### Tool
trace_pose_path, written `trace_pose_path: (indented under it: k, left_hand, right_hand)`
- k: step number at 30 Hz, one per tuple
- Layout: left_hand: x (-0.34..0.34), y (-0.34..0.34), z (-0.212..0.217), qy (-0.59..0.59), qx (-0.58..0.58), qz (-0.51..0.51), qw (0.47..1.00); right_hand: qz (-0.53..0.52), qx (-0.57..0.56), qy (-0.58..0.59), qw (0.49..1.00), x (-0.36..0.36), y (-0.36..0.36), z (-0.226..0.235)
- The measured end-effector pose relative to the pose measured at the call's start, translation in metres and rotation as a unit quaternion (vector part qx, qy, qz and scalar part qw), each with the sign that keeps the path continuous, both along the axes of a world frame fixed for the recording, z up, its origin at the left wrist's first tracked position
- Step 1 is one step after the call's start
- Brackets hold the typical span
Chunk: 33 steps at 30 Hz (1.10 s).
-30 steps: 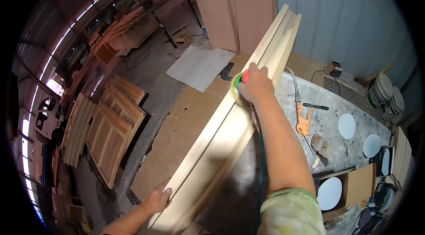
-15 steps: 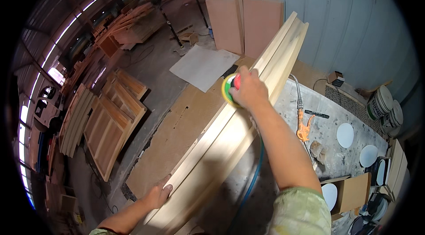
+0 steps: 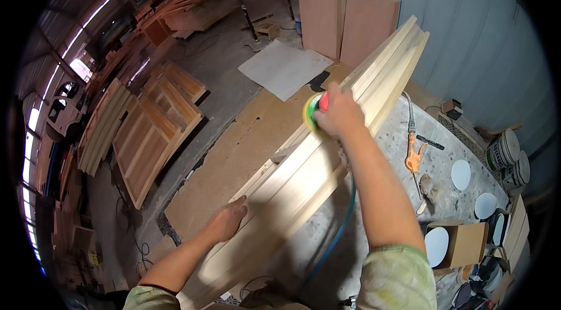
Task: The person sands a wooden frame using a power sander, moving the tool along the edges and flat surfaces of the frame.
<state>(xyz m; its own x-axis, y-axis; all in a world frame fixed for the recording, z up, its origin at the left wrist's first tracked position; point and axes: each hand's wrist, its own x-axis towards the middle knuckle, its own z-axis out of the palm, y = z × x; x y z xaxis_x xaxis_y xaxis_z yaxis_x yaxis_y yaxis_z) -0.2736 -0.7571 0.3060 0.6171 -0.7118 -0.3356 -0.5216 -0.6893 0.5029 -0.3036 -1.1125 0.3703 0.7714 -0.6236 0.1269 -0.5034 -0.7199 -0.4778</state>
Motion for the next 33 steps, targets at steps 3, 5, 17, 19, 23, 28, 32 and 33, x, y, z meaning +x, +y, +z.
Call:
trace_pose_path:
  k: [3, 5, 17, 19, 23, 28, 32, 33]
  left_hand:
    - [0.013, 0.007, -0.014, 0.002, -0.051, -0.017, 0.999]
    - [0.018, 0.036, -0.016, 0.095, -0.114, 0.061, 0.987]
    - [-0.036, 0.17, 0.016, 0.088, 0.05, 0.042, 0.994]
    - [-0.03, 0.191, -0.006, 0.053, -0.008, -0.015, 0.998]
    - [-0.024, 0.203, -0.02, -0.037, -0.026, -0.07, 0.997]
    - [-0.023, 0.192, -0.005, 0.098, -0.092, 0.048, 0.99]
    - [-0.023, 0.241, -0.02, 0.03, -0.083, -0.054, 0.995]
    - [-0.03, 0.229, -0.003, 0.012, -0.053, -0.091, 0.994]
  right_hand:
    - [0.023, -0.039, 0.186, 0.982, 0.026, -0.003, 0.03]
    - [0.147, 0.015, 0.2, 0.969, 0.029, 0.08, 0.044]
    - [-0.174, 0.166, -0.227, 0.944, -0.051, 0.096, -0.045]
    - [-0.167, 0.229, -0.288, 0.915, -0.062, 0.126, -0.063]
    - [-0.043, 0.152, -0.283, 0.946, -0.094, 0.296, -0.064]
    - [0.128, 0.122, -0.171, 0.969, -0.118, 0.356, -0.073]
    - [0.016, 0.083, -0.062, 0.995, -0.064, 0.262, -0.007]
    - [-0.043, 0.061, -0.079, 0.994, -0.065, 0.228, -0.01]
